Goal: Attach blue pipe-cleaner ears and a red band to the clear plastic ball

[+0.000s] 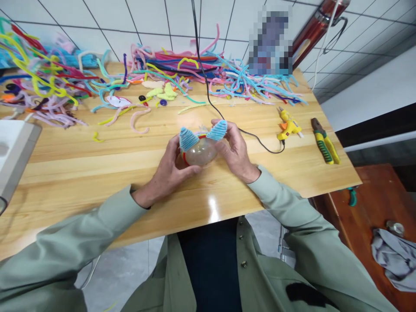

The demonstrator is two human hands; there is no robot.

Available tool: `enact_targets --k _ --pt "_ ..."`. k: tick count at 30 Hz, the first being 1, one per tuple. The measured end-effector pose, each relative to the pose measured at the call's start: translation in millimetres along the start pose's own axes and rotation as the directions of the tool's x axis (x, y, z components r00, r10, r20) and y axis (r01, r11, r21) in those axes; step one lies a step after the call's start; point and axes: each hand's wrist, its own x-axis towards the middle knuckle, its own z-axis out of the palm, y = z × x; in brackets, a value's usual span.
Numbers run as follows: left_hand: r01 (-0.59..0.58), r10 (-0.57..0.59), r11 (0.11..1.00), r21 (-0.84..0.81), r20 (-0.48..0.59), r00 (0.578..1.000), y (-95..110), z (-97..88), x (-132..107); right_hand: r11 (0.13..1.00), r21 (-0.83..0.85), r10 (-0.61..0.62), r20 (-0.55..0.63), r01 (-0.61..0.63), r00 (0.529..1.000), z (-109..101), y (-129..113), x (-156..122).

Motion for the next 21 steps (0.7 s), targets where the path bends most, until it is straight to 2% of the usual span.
enact_targets --k 3,6,10,16,21 --pt "-0.028 0.026 0.995 -0.096 -0.014 1.000 5.5 -1.8 5.2 0.999 0.021 0.039 0.086 -0.041 0.996 3.2 -0.4 -1.0" --pt "-0.019 0.009 0.996 -0.089 -0.110 0.994 9.1 -1.2 10.3 0.997 -0.014 0.081 0.128 -0.080 0.988 5.6 -1.2 -1.6" --pt "0.010 -0.017 0.999 -0.038 -0.185 0.983 11.3 -0.3 14.6 0.996 -0.059 0.078 0.149 -0.070 0.986 8.1 -1.2 -3.2" --pt "-0.027 0.033 0.999 0.029 -0.231 0.972 19.6 0.2 15.6 0.996 -0.091 0.040 0.150 -0.026 0.988 10.1 -0.6 -5.3" --pt "0.005 0.002 1.000 0.027 -0.250 0.968 22.0 1.9 16.1 0.991 -0.136 0.044 0.176 -0.019 0.983 9.4 -0.6 -5.6"
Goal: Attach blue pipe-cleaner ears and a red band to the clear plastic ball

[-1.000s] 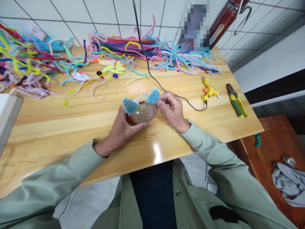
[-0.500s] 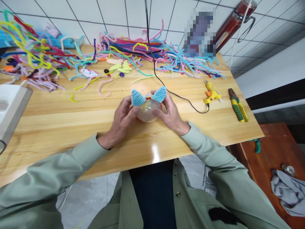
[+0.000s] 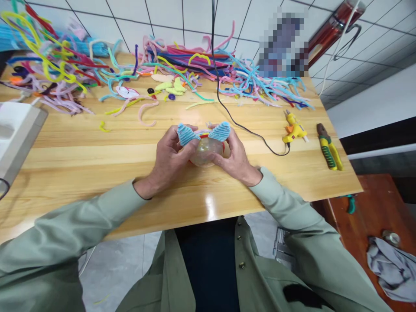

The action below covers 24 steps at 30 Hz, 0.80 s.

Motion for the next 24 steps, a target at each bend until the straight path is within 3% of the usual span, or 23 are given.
enact_targets --k 7,16,24 --pt "0.073 -0.071 0.995 -0.069 0.040 0.997 -5.9 0.4 1.3 0.999 0.048 -0.008 -0.019 0.009 1.000 -0.1 -0.4 0.9" --pt "0.053 -0.049 0.997 -0.064 0.064 0.997 -4.1 1.9 -2.3 0.971 0.219 -0.019 -0.306 0.090 0.952 -0.3 -21.1 13.0" --pt "0.044 -0.040 0.997 -0.059 0.061 0.997 -1.9 2.7 -1.6 0.979 0.194 0.008 -0.321 0.058 0.947 0.5 -23.9 12.8"
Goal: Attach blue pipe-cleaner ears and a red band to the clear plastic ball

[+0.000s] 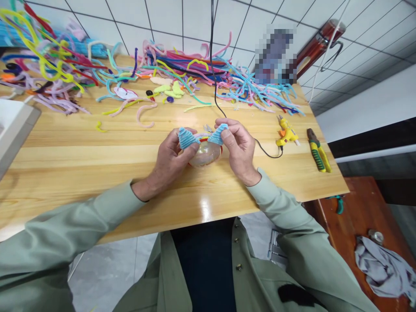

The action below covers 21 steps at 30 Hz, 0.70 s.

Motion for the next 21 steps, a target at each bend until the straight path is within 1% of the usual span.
enact_targets --k 7,11,17,21 --pt "-0.025 0.025 0.999 0.040 -0.005 1.000 0.8 0.3 -2.5 1.000 0.008 0.016 -0.015 -0.016 1.000 1.0 3.8 3.1" --pt "-0.032 0.032 0.999 0.043 0.000 0.999 0.1 0.4 -4.1 0.999 0.048 0.011 -0.002 -0.011 1.000 1.4 2.9 1.5" --pt "-0.015 0.014 0.999 -0.030 -0.018 1.000 -1.5 0.4 -5.8 0.996 0.067 0.049 0.084 -0.055 0.995 -3.2 5.7 -4.3" --pt "0.017 -0.017 0.999 -0.043 0.009 1.000 -3.0 -0.4 -7.4 0.994 0.079 0.054 0.180 -0.069 0.982 -8.0 14.7 -9.0"
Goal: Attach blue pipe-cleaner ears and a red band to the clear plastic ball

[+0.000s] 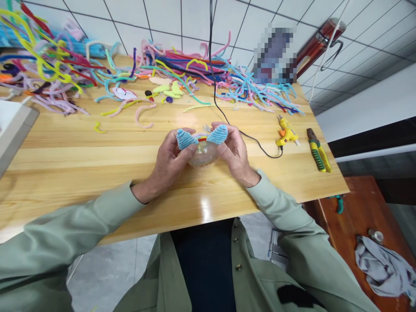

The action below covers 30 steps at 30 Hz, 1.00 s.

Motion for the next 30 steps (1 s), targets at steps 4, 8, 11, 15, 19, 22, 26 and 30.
enact_targets --k 4,8,11,15,19,22,26,30 --pt "0.031 -0.030 0.998 -0.052 0.033 0.999 -5.6 2.3 -0.8 0.999 -0.041 0.005 0.101 -0.001 0.995 -1.1 6.5 -1.8" --pt "0.017 -0.014 0.997 -0.073 0.043 0.999 -13.6 7.1 -0.8 0.994 -0.101 0.045 0.108 -0.034 0.993 -0.3 9.7 -0.9" --pt "0.051 -0.048 0.997 -0.057 0.059 0.997 -17.6 9.4 -0.8 0.993 -0.103 0.060 0.105 -0.049 0.993 -0.3 12.3 -0.6" --pt "0.070 -0.067 0.996 -0.063 0.056 0.996 -17.4 8.8 0.2 0.997 -0.071 0.045 0.119 -0.036 0.992 0.0 12.8 -0.6" --pt "0.032 -0.031 0.997 -0.072 0.027 0.999 -14.5 4.4 2.8 0.995 -0.100 -0.011 0.000 0.011 1.000 -1.1 8.2 0.8" --pt "0.024 -0.023 0.999 -0.025 0.014 1.000 -15.0 1.7 3.8 0.990 -0.136 -0.050 -0.137 0.031 0.989 -3.4 6.4 3.3" --pt "0.023 -0.022 0.999 -0.022 0.031 0.999 -18.4 2.8 3.1 0.990 -0.136 -0.055 -0.146 0.035 0.988 -4.6 8.7 6.4" --pt "0.020 -0.016 0.998 -0.063 0.050 0.999 -19.0 5.5 2.5 0.984 -0.177 -0.058 -0.127 0.034 0.990 -4.1 9.1 7.4"
